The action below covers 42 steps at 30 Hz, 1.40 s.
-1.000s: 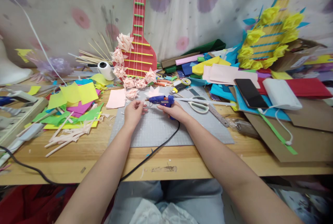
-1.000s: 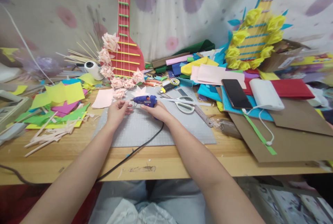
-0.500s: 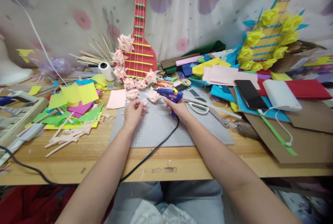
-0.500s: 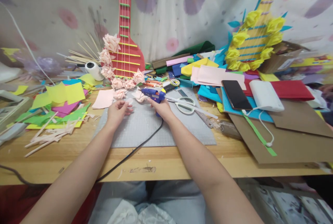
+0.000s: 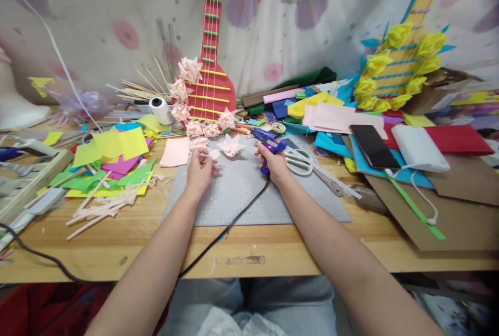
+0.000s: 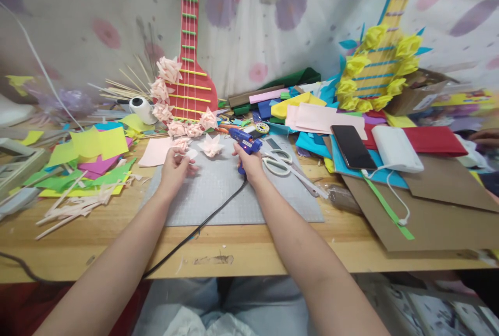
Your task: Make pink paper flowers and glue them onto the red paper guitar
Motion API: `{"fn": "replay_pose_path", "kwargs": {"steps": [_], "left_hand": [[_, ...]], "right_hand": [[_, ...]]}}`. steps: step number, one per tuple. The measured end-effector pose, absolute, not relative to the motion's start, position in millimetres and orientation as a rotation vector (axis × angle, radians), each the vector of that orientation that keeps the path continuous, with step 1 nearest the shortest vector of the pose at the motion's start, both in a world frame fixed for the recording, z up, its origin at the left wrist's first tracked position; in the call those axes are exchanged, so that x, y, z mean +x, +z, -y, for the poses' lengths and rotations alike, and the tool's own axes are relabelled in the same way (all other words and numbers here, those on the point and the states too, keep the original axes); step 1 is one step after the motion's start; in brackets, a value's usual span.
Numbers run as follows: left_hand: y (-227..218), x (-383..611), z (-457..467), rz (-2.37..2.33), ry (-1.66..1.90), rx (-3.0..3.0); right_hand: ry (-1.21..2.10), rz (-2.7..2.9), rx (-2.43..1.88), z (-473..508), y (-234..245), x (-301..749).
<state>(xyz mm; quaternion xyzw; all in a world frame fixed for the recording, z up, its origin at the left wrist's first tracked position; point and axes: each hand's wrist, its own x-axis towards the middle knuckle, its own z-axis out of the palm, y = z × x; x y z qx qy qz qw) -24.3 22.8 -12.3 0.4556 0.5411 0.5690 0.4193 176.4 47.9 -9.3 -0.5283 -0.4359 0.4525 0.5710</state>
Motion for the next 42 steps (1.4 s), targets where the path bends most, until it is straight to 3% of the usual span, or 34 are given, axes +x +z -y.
{"fn": "replay_pose_path", "kwargs": {"steps": [20, 29, 36, 42], "left_hand": [[-18.9, -24.8, -24.2, -1.405, 1.409, 1.166], [0.1, -30.8, -27.3, -1.845, 1.467, 1.488], [20.4, -10.9, -30.8, -1.534, 1.396, 0.676], [20.8, 13.8, -39.8, -1.442, 1.406, 0.405]], "right_hand": [[1.206, 0.831, -1.081, -54.4, -11.8, 179.0], [1.228, 0.789, -1.058, -56.9, -13.7, 179.9], [1.211, 0.755, -1.064, -58.9, -13.5, 181.1], [1.239, 0.746, -1.068, -58.3, -14.5, 180.9]]}}
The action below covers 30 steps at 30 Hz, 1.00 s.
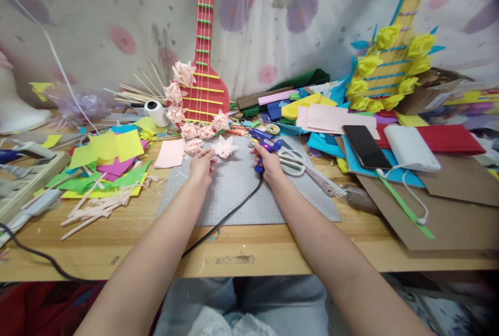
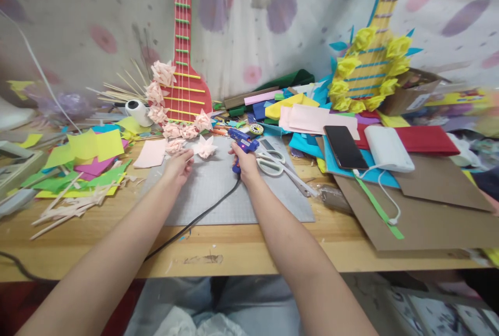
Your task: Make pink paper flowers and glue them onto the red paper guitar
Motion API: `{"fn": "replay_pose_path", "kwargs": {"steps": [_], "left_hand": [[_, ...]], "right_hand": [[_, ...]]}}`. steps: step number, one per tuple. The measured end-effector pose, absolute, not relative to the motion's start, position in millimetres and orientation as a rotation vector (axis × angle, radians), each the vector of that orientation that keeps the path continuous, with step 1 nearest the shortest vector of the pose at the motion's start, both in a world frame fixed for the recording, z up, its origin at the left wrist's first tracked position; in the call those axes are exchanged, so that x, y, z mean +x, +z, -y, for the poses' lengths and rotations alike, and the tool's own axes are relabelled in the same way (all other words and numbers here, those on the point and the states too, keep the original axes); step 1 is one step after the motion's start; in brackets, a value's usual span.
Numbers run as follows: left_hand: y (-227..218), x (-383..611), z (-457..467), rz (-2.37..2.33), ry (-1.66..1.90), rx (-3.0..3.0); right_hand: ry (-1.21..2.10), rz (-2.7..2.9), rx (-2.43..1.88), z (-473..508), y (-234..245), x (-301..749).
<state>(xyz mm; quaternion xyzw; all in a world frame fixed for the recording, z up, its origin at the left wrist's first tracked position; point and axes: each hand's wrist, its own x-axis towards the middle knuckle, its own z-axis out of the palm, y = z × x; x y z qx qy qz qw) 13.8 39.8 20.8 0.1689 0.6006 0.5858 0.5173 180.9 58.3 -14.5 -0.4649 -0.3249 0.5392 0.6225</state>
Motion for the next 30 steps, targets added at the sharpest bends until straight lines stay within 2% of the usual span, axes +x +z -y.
{"fn": "replay_pose_path", "kwargs": {"steps": [30], "left_hand": [[10.9, 32.3, -56.6, -1.614, 1.406, 0.427]], "right_hand": [[1.204, 0.821, -1.116, -56.7, -12.0, 178.5]]}}
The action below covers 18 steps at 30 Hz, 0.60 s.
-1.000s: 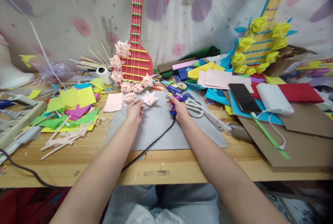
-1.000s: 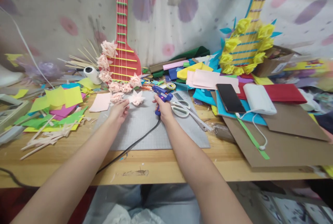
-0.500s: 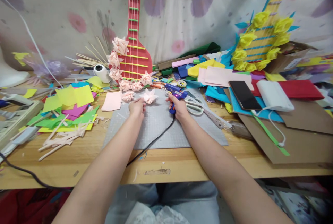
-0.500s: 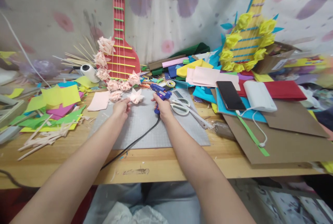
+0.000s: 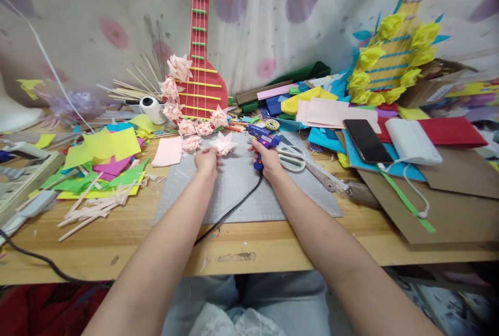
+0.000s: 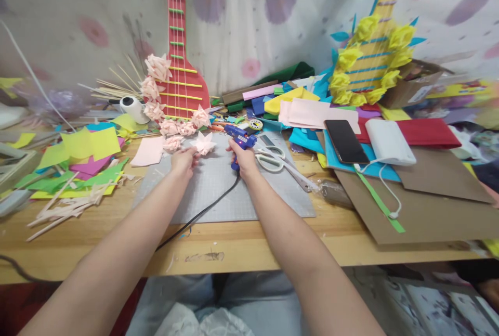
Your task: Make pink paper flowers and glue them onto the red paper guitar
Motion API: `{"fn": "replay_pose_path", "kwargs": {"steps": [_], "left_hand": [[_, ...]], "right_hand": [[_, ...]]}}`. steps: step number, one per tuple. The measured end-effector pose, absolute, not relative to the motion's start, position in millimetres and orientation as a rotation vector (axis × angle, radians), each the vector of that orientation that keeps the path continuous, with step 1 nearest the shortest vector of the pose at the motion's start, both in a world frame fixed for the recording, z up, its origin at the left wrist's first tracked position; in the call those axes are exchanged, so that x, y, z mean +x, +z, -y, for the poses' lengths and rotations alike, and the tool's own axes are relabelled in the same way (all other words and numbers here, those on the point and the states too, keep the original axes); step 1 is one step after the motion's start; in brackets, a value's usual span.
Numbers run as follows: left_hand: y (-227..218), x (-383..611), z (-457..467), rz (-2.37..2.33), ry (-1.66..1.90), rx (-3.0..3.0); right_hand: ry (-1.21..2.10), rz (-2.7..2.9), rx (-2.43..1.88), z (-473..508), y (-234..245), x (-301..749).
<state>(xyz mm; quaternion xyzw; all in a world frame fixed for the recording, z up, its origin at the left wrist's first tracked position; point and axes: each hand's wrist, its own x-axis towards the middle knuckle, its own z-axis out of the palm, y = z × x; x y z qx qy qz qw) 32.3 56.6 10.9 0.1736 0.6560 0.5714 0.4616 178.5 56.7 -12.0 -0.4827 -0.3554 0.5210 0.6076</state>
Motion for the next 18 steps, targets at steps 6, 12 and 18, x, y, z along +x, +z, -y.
{"fn": "replay_pose_path", "kwargs": {"steps": [6, 12, 18], "left_hand": [[9.2, 33.1, -55.8, -1.65, 1.437, 0.433], [-2.0, 23.9, -46.9, -1.856, 1.529, 0.678], [-15.9, 5.1, -30.7, -1.801, 1.521, 1.892]], "right_hand": [[1.213, 0.818, -1.102, -57.4, -13.8, 178.7], [1.22, 0.819, -1.107, -57.0, -12.9, 178.8], [1.219, 0.819, -1.116, -55.6, -11.0, 177.3]]}}
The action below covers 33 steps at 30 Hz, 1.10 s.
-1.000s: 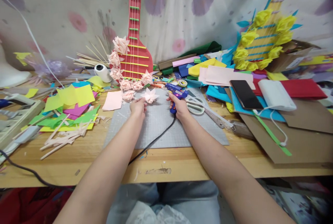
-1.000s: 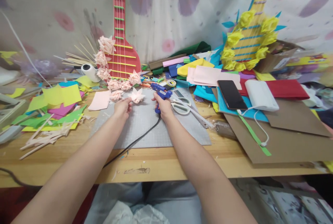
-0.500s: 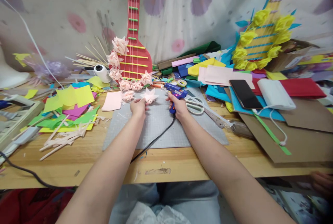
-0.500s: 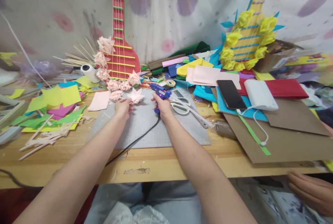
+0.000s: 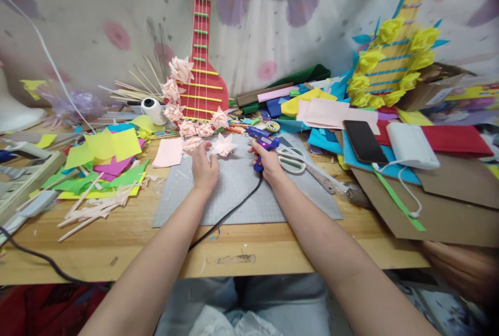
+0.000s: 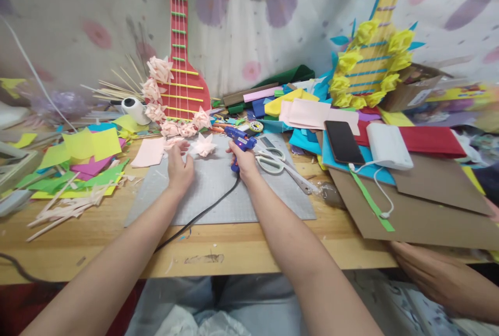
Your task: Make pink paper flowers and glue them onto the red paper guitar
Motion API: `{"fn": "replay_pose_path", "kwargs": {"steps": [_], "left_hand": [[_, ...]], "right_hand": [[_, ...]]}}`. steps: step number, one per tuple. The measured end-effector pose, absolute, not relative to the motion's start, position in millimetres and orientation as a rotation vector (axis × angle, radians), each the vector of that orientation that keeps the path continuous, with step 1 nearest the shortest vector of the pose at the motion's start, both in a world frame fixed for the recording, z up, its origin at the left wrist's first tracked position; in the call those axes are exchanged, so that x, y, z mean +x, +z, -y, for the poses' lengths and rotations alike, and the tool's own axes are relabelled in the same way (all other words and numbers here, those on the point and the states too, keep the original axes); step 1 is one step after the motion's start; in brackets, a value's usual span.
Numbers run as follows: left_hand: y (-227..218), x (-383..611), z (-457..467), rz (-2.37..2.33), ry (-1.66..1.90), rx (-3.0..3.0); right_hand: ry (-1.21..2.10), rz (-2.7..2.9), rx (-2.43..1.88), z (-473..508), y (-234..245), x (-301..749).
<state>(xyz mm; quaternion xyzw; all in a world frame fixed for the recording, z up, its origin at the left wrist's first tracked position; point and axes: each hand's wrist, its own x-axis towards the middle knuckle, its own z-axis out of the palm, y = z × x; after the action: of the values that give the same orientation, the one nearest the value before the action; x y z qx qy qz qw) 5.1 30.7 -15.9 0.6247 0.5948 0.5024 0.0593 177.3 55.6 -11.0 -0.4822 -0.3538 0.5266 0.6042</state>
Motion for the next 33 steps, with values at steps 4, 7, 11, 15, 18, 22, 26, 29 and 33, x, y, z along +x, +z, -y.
{"fn": "replay_pose_path", "kwargs": {"steps": [4, 7, 11, 15, 18, 22, 26, 29, 33], "left_hand": [[-18.8, 5.2, -31.6, -1.657, 1.32, 2.222], [-20.9, 8.3, -35.3, -1.695, 1.212, 2.26], [-22.4, 10.1, -37.7, -1.736, 1.145, 2.266], [-21.1, 11.1, -36.9, -1.713, 1.107, 2.277], [-20.3, 11.3, -35.8, -1.706, 1.142, 2.263], [-21.1, 10.7, -35.8, -1.694, 1.247, 2.222], [-22.2, 11.3, -37.9, -1.714, 1.222, 2.239], [-22.2, 11.9, -38.6, -1.714, 1.177, 2.256], [-21.2, 11.0, -37.3, -1.676, 1.217, 2.228]], "right_hand": [[1.222, 0.838, -1.129, -54.9, -10.8, 177.4], [1.22, 0.851, -1.13, -54.9, -11.6, 177.8], [1.213, 0.854, -1.11, -55.0, -13.3, 177.7], [1.197, 0.882, -1.137, -54.9, -13.8, 177.7], [1.196, 0.883, -1.136, -54.7, -13.4, 178.0], [1.188, 0.893, -1.144, -54.4, -12.8, 178.1], [1.186, 0.895, -1.137, -54.3, -13.2, 178.2], [1.191, 0.889, -1.129, -54.3, -13.8, 178.4], [1.195, 0.893, -1.134, -54.1, -13.8, 178.3]]}}
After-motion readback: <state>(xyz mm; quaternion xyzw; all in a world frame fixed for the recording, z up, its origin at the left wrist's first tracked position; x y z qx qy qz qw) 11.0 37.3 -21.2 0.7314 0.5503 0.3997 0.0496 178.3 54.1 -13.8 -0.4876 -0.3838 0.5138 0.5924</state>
